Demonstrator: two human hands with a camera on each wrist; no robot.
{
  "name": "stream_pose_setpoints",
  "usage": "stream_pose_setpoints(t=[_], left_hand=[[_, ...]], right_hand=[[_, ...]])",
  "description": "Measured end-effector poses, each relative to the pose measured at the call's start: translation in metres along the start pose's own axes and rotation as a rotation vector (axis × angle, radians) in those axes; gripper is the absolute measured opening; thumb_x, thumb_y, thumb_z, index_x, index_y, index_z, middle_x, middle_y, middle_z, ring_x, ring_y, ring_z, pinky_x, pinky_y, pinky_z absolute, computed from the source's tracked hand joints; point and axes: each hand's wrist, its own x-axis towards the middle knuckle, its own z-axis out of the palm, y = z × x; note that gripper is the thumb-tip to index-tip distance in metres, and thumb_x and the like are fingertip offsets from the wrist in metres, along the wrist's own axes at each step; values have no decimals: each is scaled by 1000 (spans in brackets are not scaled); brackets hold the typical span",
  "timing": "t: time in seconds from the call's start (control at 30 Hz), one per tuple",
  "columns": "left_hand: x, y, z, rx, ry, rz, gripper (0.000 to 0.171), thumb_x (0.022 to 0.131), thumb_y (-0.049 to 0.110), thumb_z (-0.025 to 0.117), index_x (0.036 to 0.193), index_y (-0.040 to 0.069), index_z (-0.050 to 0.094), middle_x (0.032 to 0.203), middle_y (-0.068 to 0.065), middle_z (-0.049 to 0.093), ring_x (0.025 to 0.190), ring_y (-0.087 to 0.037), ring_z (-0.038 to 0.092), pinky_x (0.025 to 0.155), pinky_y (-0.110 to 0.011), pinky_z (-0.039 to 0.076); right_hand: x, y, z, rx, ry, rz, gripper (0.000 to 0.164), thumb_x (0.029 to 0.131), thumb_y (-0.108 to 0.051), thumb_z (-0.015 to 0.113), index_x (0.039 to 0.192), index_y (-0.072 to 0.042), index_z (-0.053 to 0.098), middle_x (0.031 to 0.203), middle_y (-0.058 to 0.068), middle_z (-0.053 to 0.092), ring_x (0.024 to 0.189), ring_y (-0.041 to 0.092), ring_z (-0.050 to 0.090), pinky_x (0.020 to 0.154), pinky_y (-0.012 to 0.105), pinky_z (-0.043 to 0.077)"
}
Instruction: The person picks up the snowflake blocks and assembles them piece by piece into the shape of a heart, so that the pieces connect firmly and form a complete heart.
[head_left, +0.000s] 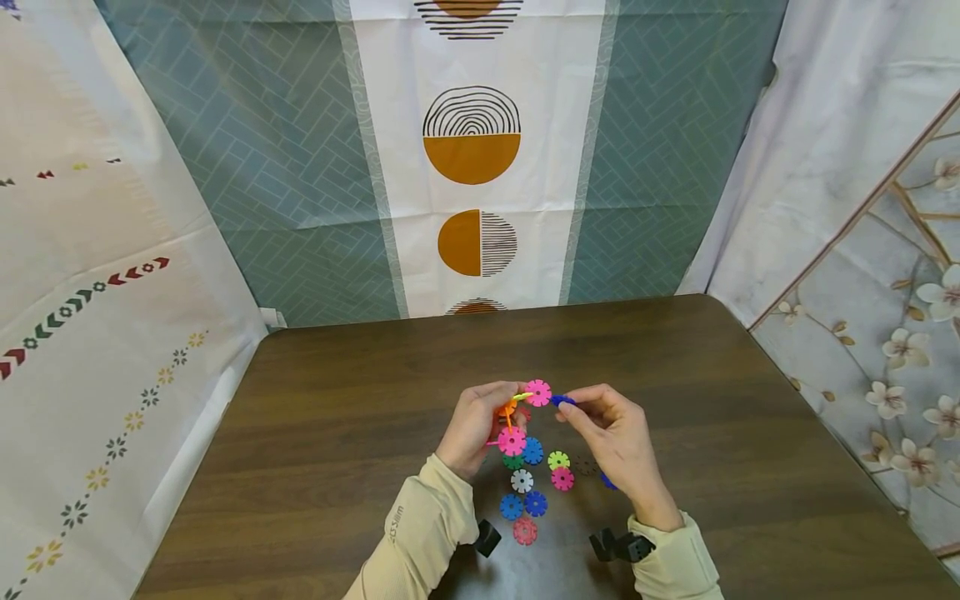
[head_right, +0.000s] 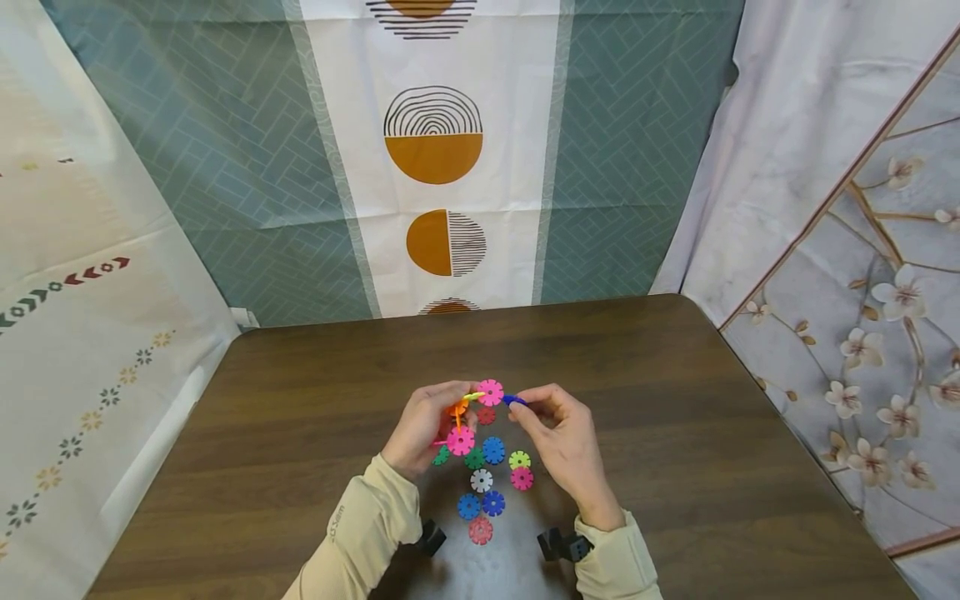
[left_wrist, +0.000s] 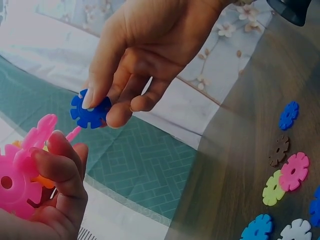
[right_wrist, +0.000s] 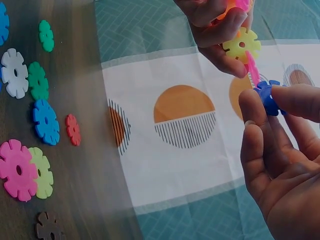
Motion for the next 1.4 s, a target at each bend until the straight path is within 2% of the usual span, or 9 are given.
stream_pose_setpoints(t=[0.17, 0.37, 0.5, 0.67, 0.97, 1.23, 1.4], left_hand=[[1, -1, 1, 4, -13, 16, 35, 102, 20, 46, 125, 0, 61, 71, -7, 60, 56, -14, 59, 52, -22, 50], [1, -2, 2, 30, -40, 34, 34, 103, 18, 42, 130, 13, 63, 76, -12, 61, 56, -15, 57, 49, -22, 48], [0, -2, 2, 35, -36, 34, 34, 102, 17, 43, 128, 12, 64, 75, -12, 61, 54, -14, 56, 47, -21, 46], [1, -3, 2, 23, -36, 22, 34, 102, 16, 42, 127, 10, 64, 74, -13, 61, 53, -14, 56, 47, -21, 46], [1, -4, 2, -4, -22, 15, 35, 102, 17, 42, 127, 9, 64, 83, -9, 65, 56, -13, 57, 48, -20, 47], [2, -3, 2, -17, -22, 11, 34, 101, 16, 43, 127, 9, 64, 74, -12, 61, 53, -13, 55, 47, -20, 47], [1, -2, 2, -14, -21, 11, 34, 101, 17, 43, 126, 10, 64, 74, -13, 60, 53, -14, 55, 47, -21, 47]], right_hand=[[2, 23, -1, 44, -23, -31, 16, 89, -5, 68, 105, -4, 67, 94, 13, 70, 85, 30, 70, 78, 30, 57], [3, 25, -1, 67, -42, -67, 16, 90, -10, 69, 105, -7, 68, 94, 11, 72, 87, 34, 70, 79, 35, 57], [4, 25, -1, 58, -40, -51, 15, 90, -11, 69, 105, -9, 68, 94, 8, 73, 87, 29, 71, 80, 36, 57], [5, 22, 0, 39, -16, -53, 15, 90, -7, 68, 104, -8, 67, 93, 7, 73, 86, 24, 71, 80, 31, 57], [2, -2, 5, 67, -2, -89, 15, 88, 6, 65, 103, 7, 63, 94, 23, 71, 87, 39, 69, 82, 30, 56], [4, 17, 3, 98, 6, -87, 16, 88, 1, 67, 104, -1, 65, 96, 14, 73, 89, 32, 70, 82, 31, 56], [5, 24, 4, 125, 6, -117, 16, 89, -1, 67, 105, -1, 65, 96, 16, 73, 88, 30, 71, 82, 33, 56]])
